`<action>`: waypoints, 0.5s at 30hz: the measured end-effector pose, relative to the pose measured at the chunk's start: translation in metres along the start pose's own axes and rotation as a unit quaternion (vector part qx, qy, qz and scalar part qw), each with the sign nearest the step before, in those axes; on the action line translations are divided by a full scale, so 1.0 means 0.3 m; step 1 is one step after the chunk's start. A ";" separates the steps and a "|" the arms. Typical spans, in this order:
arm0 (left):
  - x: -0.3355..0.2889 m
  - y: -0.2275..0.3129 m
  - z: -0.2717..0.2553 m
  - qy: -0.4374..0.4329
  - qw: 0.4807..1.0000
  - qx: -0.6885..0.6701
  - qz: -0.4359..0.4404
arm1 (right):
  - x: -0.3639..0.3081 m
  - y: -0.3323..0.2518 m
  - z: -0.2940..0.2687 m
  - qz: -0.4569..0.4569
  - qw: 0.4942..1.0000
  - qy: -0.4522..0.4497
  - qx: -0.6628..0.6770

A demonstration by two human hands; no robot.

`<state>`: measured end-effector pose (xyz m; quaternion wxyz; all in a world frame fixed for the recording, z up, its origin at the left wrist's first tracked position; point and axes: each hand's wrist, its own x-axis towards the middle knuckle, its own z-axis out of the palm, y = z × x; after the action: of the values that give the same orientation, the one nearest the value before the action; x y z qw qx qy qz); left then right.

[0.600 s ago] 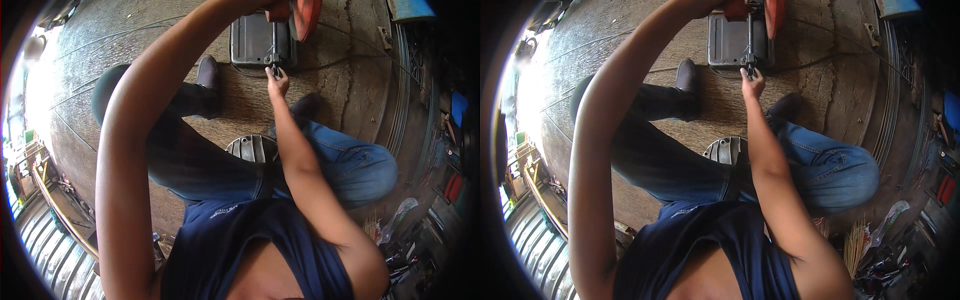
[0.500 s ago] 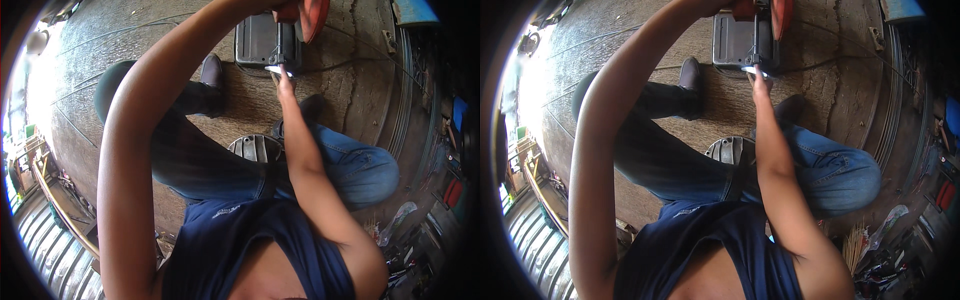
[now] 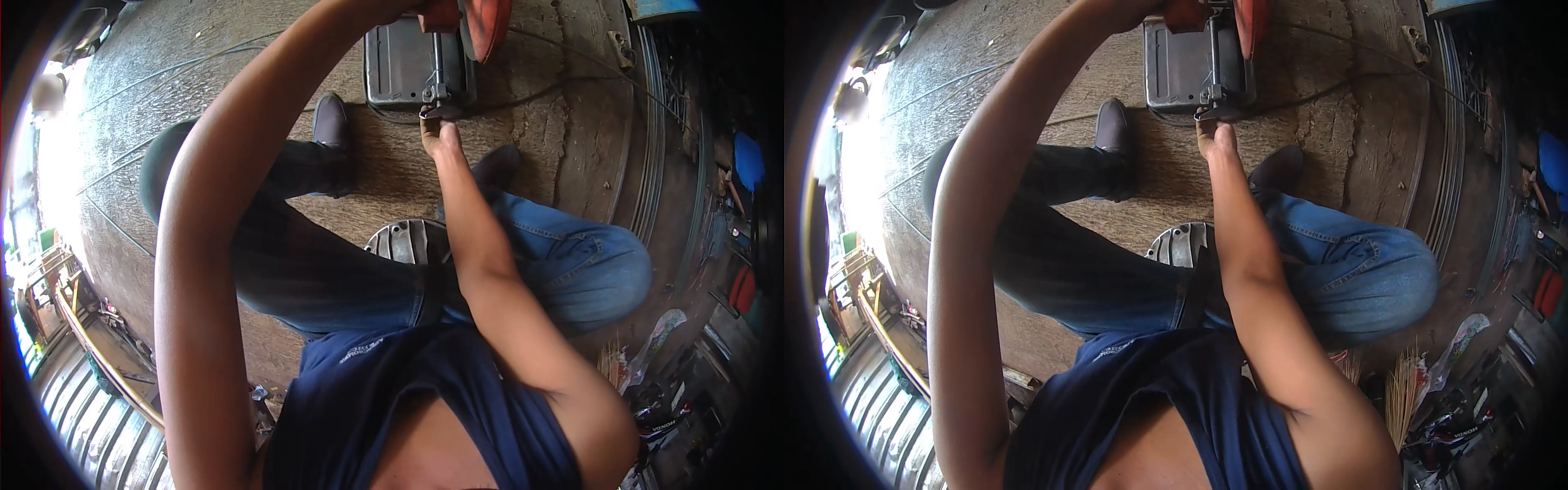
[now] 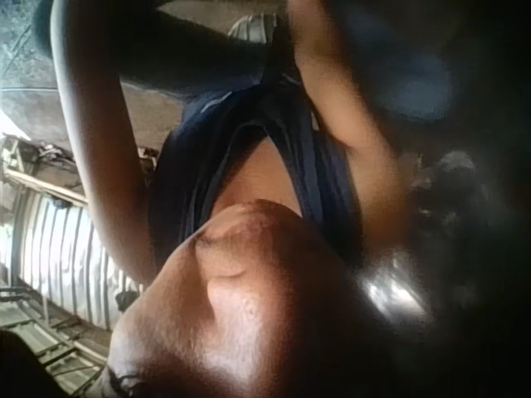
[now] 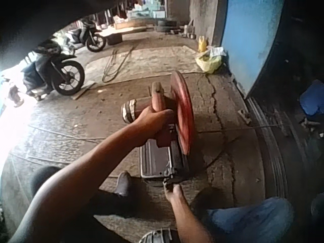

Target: The person cuts long metal rods into smaller sections using a metal chop saw.

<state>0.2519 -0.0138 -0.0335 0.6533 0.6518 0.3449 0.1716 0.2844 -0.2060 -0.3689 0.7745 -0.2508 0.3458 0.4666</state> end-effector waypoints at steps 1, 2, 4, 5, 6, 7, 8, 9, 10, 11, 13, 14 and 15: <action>0.002 0.000 -0.001 0.004 1.000 0.001 0.004 | 0.008 -0.002 0.010 0.035 0.998 -0.025 0.049; 0.001 -0.002 -0.003 -0.008 1.000 0.010 0.001 | 0.010 0.004 0.013 0.016 0.999 -0.010 0.043; 0.002 -0.009 -0.004 -0.011 1.000 0.016 -0.008 | 0.014 0.003 0.028 0.002 0.994 0.075 -0.075; 0.005 -0.013 -0.003 -0.012 1.000 0.018 -0.007 | 0.015 -0.003 0.038 -0.036 0.968 0.155 -0.194; 0.004 -0.021 0.002 0.004 1.000 -0.003 0.024 | 0.023 -0.026 0.059 -0.093 0.946 0.198 -0.239; 0.006 -0.029 0.011 0.017 0.998 -0.023 0.055 | 0.019 -0.074 0.072 -0.240 0.839 0.228 -0.432; 0.009 -0.035 0.017 0.009 0.998 -0.020 0.057 | 0.022 -0.135 0.094 -0.356 0.686 0.232 -0.590; 0.008 -0.041 0.021 0.028 0.998 -0.020 0.058 | 0.041 -0.180 0.127 -0.431 0.761 0.240 -0.421; 0.009 -0.042 0.022 0.047 0.997 -0.020 0.060 | 0.058 -0.246 0.157 -0.532 0.708 0.252 -0.391; 0.007 -0.043 0.022 0.036 0.997 -0.016 0.061 | 0.075 -0.353 0.198 -0.425 0.772 0.263 -0.392; -0.004 -0.043 0.019 0.049 0.998 -0.036 0.029 | 0.129 -0.474 0.262 -0.322 0.900 0.194 -0.222; -0.011 -0.041 0.018 0.050 0.999 -0.005 0.012 | 0.163 -0.531 0.303 -0.268 0.925 0.171 -0.209; -0.020 -0.039 0.018 0.051 0.998 0.029 -0.005 | 0.198 -0.566 0.328 -0.245 0.935 0.141 -0.215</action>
<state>0.2487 -0.0227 -0.0439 0.6164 0.6592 0.3858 0.1913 0.4857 -0.1779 -0.3410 0.7356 -0.5516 0.2704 0.2856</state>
